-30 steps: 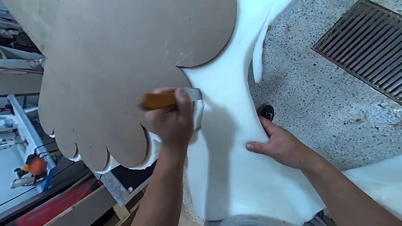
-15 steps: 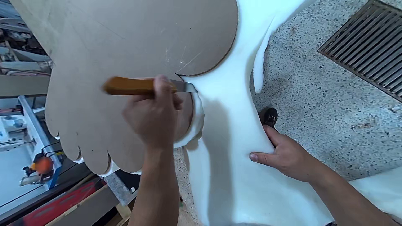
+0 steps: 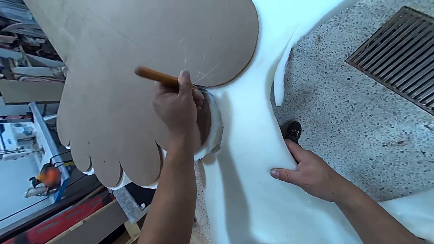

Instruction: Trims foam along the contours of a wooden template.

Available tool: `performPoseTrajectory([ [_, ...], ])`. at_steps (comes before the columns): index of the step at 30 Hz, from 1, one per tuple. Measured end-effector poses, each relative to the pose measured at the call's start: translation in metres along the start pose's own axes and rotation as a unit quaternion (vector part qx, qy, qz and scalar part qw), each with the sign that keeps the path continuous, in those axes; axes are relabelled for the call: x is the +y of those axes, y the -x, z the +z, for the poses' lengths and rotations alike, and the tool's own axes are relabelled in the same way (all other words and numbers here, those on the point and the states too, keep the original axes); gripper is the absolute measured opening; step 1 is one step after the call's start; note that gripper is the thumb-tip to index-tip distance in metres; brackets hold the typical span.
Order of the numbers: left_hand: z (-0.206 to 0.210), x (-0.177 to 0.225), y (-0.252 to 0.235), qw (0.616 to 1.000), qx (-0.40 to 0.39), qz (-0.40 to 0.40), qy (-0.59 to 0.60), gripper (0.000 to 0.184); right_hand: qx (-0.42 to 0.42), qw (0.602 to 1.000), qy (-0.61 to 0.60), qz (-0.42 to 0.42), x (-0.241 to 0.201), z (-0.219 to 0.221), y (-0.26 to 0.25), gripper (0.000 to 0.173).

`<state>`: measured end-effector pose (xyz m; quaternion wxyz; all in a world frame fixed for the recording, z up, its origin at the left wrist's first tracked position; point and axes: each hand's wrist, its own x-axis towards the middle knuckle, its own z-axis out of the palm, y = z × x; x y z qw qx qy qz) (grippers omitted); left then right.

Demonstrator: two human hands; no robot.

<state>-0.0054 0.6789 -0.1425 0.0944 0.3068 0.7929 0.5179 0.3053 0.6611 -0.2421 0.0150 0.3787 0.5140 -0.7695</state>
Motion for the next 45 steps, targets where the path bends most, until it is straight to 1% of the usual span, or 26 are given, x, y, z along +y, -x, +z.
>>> performPoseTrajectory([
  [2,-0.008,0.015,-0.004,1.0,-0.019,0.007,-0.022,0.019,-0.001,1.0,0.0,-0.007,-0.001,-0.001,0.001,0.073],
  [4,-0.012,0.03,0.003,0.998,-0.011,0.064,-0.011,0.016,0.002,1.0,0.003,-0.008,0.0,-0.004,0.001,0.073],
  [5,-0.009,0.026,0.008,0.997,-0.003,0.082,-0.005,0.015,0.003,1.0,0.004,-0.007,0.001,-0.005,0.001,0.073],
  [7,0.002,-0.004,0.016,0.997,-0.006,0.075,-0.02,0.019,-0.001,1.0,0.008,-0.009,-0.001,-0.005,0.001,0.073],
  [8,0.007,-0.02,0.015,0.996,-0.018,0.073,-0.049,0.022,-0.005,1.0,0.01,-0.012,-0.002,-0.005,0.001,0.073],
  [9,0.007,-0.027,0.014,0.994,-0.027,0.071,-0.079,0.023,-0.008,1.0,0.011,-0.012,-0.004,-0.005,0.001,0.073],
  [11,-0.003,-0.004,0.008,0.994,-0.037,0.054,-0.085,0.024,-0.004,1.0,0.021,-0.011,-0.006,-0.01,0.001,0.072],
  [13,-0.017,0.021,0.003,0.995,-0.01,0.082,-0.056,0.019,0.0,1.0,0.023,0.003,-0.004,-0.014,0.003,0.071],
  [15,-0.023,0.027,-0.008,0.993,0.028,0.108,-0.028,0.017,-0.001,1.0,0.02,0.01,-0.003,-0.015,0.0,0.071],
  [17,-0.03,0.029,-0.009,0.994,0.034,0.101,-0.02,0.018,-0.002,1.0,0.014,0.013,-0.001,-0.016,-0.003,0.072],
  [20,-0.054,0.036,0.025,0.995,0.021,0.091,-0.037,0.021,0.021,0.998,0.054,0.018,0.002,-0.024,-0.006,0.073],
  [22,-0.067,0.03,0.047,0.992,0.036,0.114,-0.042,0.021,0.035,0.995,0.091,0.022,-0.001,-0.028,-0.006,0.073],
  [24,-0.067,0.022,0.049,0.991,0.038,0.127,-0.027,0.02,0.043,0.991,0.128,0.024,-0.007,-0.03,-0.006,0.073],
  [25,-0.065,0.027,0.045,0.992,0.03,0.122,-0.034,0.021,0.046,0.988,0.146,0.027,-0.01,-0.03,-0.005,0.072],
  [27,-0.068,0.055,0.039,0.99,0.021,0.133,-0.037,0.023,0.049,0.983,0.175,0.027,-0.014,-0.031,-0.003,0.067],
  [29,-0.089,0.098,0.037,0.983,0.057,0.176,-0.01,0.026,0.045,0.98,0.194,0.02,-0.016,-0.036,-0.007,0.065],
  [30,-0.106,0.118,0.041,0.98,0.091,0.178,0.002,0.026,0.041,0.979,0.201,0.019,-0.014,-0.038,-0.01,0.067],
  [32,-0.145,0.148,0.069,0.977,0.144,0.158,-0.009,0.024,0.033,0.973,0.226,0.016,-0.01,-0.043,-0.018,0.071],
  [33,-0.165,0.147,0.089,0.975,0.16,0.153,-0.016,0.024,0.03,0.97,0.242,0.012,-0.008,-0.047,-0.023,0.072],
  [35,-0.196,0.123,0.141,0.973,0.188,0.133,-0.02,0.024,0.016,0.958,0.288,0.0,-0.012,-0.057,-0.031,0.075],
  [36,-0.204,0.112,0.169,0.974,0.194,0.113,-0.019,0.024,0.007,0.95,0.311,-0.003,-0.018,-0.063,-0.031,0.076],
  [39,-0.195,0.111,0.255,0.98,0.2,0.015,-0.015,0.024,-0.01,0.927,0.374,-0.016,-0.031,-0.079,-0.029,0.077],
  [41,-0.188,0.116,0.306,0.982,0.187,-0.038,0.0,0.019,0.002,0.905,0.424,-0.044,-0.032,-0.083,-0.03,0.077],
  [43,-0.185,0.12,0.345,0.984,0.16,-0.078,0.016,0.019,0.023,0.888,0.454,-0.078,-0.028,-0.081,-0.03,0.076],
  [45,-0.183,0.124,0.369,0.987,0.122,-0.101,0.04,0.023,0.035,0.888,0.45,-0.092,-0.025,-0.079,-0.031,0.074],
])
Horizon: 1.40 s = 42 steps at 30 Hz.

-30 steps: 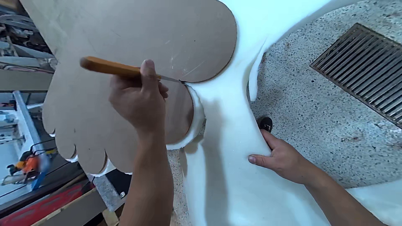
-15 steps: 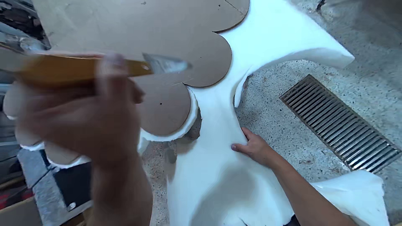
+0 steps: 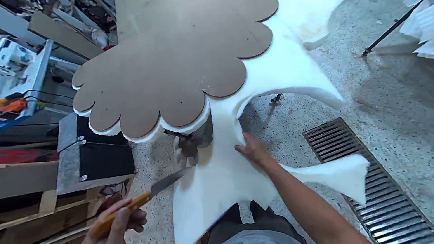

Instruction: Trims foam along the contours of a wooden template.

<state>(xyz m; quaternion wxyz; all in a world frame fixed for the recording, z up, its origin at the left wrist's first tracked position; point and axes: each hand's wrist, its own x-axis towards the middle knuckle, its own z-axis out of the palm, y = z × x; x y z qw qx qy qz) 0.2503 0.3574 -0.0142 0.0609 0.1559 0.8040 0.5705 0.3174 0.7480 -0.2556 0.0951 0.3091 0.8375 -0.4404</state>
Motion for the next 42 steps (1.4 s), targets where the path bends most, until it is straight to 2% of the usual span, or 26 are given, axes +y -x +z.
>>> performPoseTrajectory([
  [5,0.007,0.006,0.02,0.999,-0.038,-0.017,0.02,0.024,-0.071,0.992,-0.1,0.022,-0.004,0.005,0.002,0.085],
  [11,0.032,0.009,-0.011,0.999,-0.024,0.028,0.03,0.028,-0.091,0.987,-0.132,0.021,0.006,0.006,-0.009,0.073],
  [14,0.044,0.012,-0.045,0.999,-0.028,0.043,0.017,0.033,-0.1,0.988,-0.121,0.018,0.006,0.0,-0.015,0.072],
  [18,0.058,0.011,-0.111,0.996,-0.066,0.06,-0.006,0.033,-0.118,0.986,-0.115,0.013,-0.018,-0.007,-0.02,0.07],
  [20,0.067,0.01,-0.149,0.993,-0.097,0.07,-0.024,0.033,-0.109,0.981,-0.158,0.028,-0.038,-0.003,-0.027,0.082],
  [23,0.081,0.011,-0.205,0.983,-0.143,0.095,-0.059,0.031,-0.046,0.967,-0.24,0.077,-0.078,-0.002,-0.044,0.105],
  [24,0.085,0.013,-0.221,0.978,-0.16,0.107,-0.081,0.029,-0.029,0.963,-0.252,0.095,-0.09,-0.003,-0.051,0.108],
  [27,0.098,0.019,-0.264,0.953,-0.215,0.157,-0.145,0.025,-0.007,0.951,-0.267,0.156,-0.112,-0.01,-0.059,0.095],
  [29,0.106,0.02,-0.288,0.937,-0.257,0.193,-0.134,0.025,-0.021,0.934,-0.314,0.168,-0.113,-0.021,-0.052,0.083],
  [32,0.114,0.027,-0.311,0.921,-0.292,0.24,-0.094,0.024,-0.028,0.884,-0.434,0.168,-0.105,-0.028,-0.044,0.064],
  [36,0.13,0.036,-0.323,0.927,-0.277,0.242,-0.077,0.023,-0.026,0.811,-0.566,0.144,-0.102,-0.032,-0.047,0.035],
  [39,0.136,0.041,-0.328,0.924,-0.3,0.228,-0.069,0.023,-0.039,0.792,-0.596,0.125,-0.095,-0.037,-0.058,0.028],
  [42,0.131,0.054,-0.334,0.914,-0.332,0.225,-0.066,0.024,-0.065,0.8,-0.583,0.127,-0.089,-0.052,-0.063,0.029],
])
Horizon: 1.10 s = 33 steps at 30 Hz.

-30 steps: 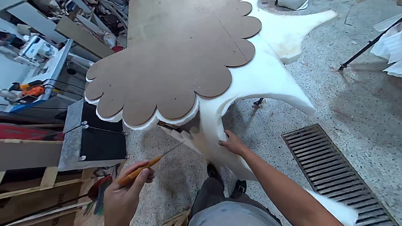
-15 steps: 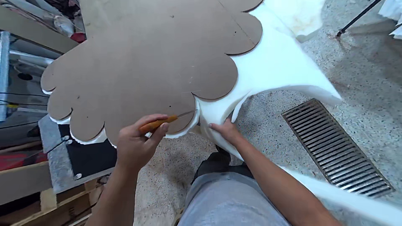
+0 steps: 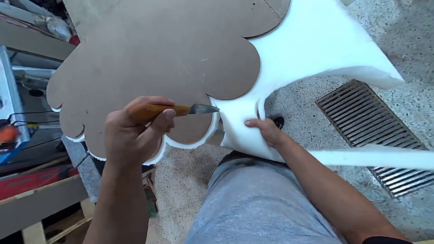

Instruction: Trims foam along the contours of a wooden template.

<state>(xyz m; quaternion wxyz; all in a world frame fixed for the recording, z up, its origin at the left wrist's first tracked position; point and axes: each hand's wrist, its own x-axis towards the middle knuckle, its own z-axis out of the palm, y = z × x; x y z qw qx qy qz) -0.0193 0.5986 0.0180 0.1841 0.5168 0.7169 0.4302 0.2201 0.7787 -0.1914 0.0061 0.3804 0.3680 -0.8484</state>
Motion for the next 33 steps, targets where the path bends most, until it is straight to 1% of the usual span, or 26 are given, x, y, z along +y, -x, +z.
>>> performPoseTrajectory([
  [4,-0.003,-0.005,-0.004,0.998,-0.063,-0.006,-0.008,0.025,-0.019,0.999,0.023,0.03,-0.016,-0.008,-0.003,0.03],
  [6,0.002,-0.011,-0.005,0.995,-0.092,-0.03,-0.021,0.025,-0.025,0.999,0.022,0.034,-0.019,-0.01,-0.002,0.029],
  [8,0.007,-0.014,-0.006,0.992,-0.1,-0.069,-0.023,0.024,-0.038,0.998,0.022,0.036,-0.022,-0.013,-0.003,0.027],
  [10,0.014,-0.015,-0.006,0.99,-0.074,-0.117,-0.008,0.023,-0.046,0.998,0.03,0.035,-0.025,-0.016,-0.003,0.027],
  [15,0.035,-0.018,-0.003,0.974,0.024,-0.223,0.018,0.022,-0.062,0.997,0.043,0.033,-0.029,-0.023,-0.006,0.028],
  [20,0.045,-0.028,0.004,0.956,0.083,-0.27,0.077,0.021,-0.074,0.995,0.064,0.027,-0.035,-0.029,-0.006,0.026],
  [22,0.046,-0.036,0.007,0.953,0.099,-0.279,0.072,0.019,-0.073,0.994,0.075,0.022,-0.038,-0.031,-0.005,0.024],
  [24,0.042,-0.045,0.007,0.957,0.087,-0.269,0.063,0.019,-0.072,0.994,0.081,0.024,-0.038,-0.035,-0.006,0.026],
  [26,0.032,-0.048,0.004,0.973,0.01,-0.227,0.033,0.022,-0.076,0.993,0.089,0.025,-0.038,-0.038,-0.008,0.026],
  [28,0.025,-0.045,-0.004,0.979,-0.051,-0.197,-0.008,0.023,-0.083,0.991,0.1,0.029,-0.039,-0.04,-0.01,0.026],
  [30,0.021,-0.044,-0.017,0.981,-0.089,-0.17,-0.04,0.023,-0.09,0.99,0.107,0.028,-0.04,-0.041,-0.012,0.026],
  [33,0.015,-0.052,-0.038,0.984,-0.128,-0.107,-0.063,0.022,-0.097,0.99,0.1,0.022,-0.04,-0.043,-0.012,0.025],
])
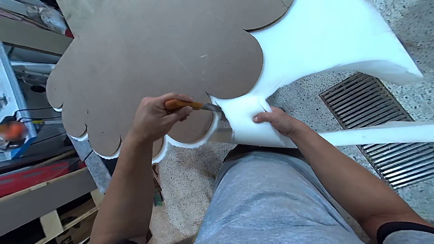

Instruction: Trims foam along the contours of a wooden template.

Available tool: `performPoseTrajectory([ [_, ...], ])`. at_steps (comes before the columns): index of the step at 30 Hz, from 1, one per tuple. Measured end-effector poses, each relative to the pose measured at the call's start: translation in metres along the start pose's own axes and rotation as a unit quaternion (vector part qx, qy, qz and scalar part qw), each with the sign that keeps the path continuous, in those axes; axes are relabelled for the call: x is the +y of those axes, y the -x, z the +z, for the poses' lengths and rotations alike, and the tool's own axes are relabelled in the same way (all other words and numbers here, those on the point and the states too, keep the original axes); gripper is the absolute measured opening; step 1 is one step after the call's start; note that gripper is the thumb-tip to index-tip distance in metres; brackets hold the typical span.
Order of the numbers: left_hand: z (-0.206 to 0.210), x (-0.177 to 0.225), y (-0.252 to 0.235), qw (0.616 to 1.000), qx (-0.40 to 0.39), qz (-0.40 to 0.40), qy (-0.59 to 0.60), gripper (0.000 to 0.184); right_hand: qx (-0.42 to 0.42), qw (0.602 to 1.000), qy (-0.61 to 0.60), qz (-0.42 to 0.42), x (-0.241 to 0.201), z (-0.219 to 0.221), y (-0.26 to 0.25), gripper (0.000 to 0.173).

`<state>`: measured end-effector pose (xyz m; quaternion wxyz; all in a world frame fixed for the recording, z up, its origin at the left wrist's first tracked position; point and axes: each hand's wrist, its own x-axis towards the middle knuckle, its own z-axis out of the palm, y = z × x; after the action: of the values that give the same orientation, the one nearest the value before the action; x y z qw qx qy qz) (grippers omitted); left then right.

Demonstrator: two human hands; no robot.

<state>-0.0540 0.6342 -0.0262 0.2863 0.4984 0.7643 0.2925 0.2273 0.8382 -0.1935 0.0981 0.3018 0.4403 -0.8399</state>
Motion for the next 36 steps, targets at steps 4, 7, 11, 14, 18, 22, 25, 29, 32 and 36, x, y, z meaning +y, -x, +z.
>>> performPoseTrajectory([
  [4,-0.005,-0.003,-0.011,1.0,-0.004,0.014,-0.005,0.022,-0.01,1.0,-0.008,-0.007,-0.002,-0.003,0.001,0.024],
  [7,0.017,-0.018,-0.006,0.999,0.021,0.028,0.013,0.023,-0.003,1.0,-0.007,-0.009,-0.001,-0.006,0.004,0.022],
  [11,0.013,0.012,-0.001,0.995,0.026,0.082,-0.052,0.023,-0.007,1.0,-0.005,-0.001,-0.003,-0.005,0.005,0.023],
  [14,0.024,0.015,-0.004,0.988,0.015,0.123,-0.087,0.024,-0.01,1.0,-0.006,-0.01,0.002,-0.005,0.006,0.023],
  [18,0.042,-0.004,-0.012,0.989,-0.02,0.112,-0.097,0.021,-0.005,0.999,0.007,-0.034,0.009,-0.003,0.003,0.025],
  [22,0.031,0.012,-0.012,0.987,-0.015,0.129,-0.099,0.023,0.019,0.999,0.001,-0.037,0.022,0.004,0.003,0.031],
  [25,0.049,0.004,-0.026,0.982,-0.04,0.157,-0.101,0.02,0.05,0.998,0.004,-0.041,0.033,0.013,0.001,0.036],
  [29,0.034,0.032,-0.027,0.981,-0.065,0.153,-0.104,0.021,0.075,0.996,0.014,-0.049,0.045,0.016,0.001,0.032],
  [32,0.05,0.019,-0.037,0.981,-0.051,0.172,-0.074,0.021,0.079,0.994,0.024,-0.066,0.051,0.019,-0.002,0.03],
  [36,0.071,0.023,-0.049,0.984,-0.067,0.158,-0.058,0.019,0.078,0.991,0.045,-0.095,0.052,0.022,0.002,0.022],
])
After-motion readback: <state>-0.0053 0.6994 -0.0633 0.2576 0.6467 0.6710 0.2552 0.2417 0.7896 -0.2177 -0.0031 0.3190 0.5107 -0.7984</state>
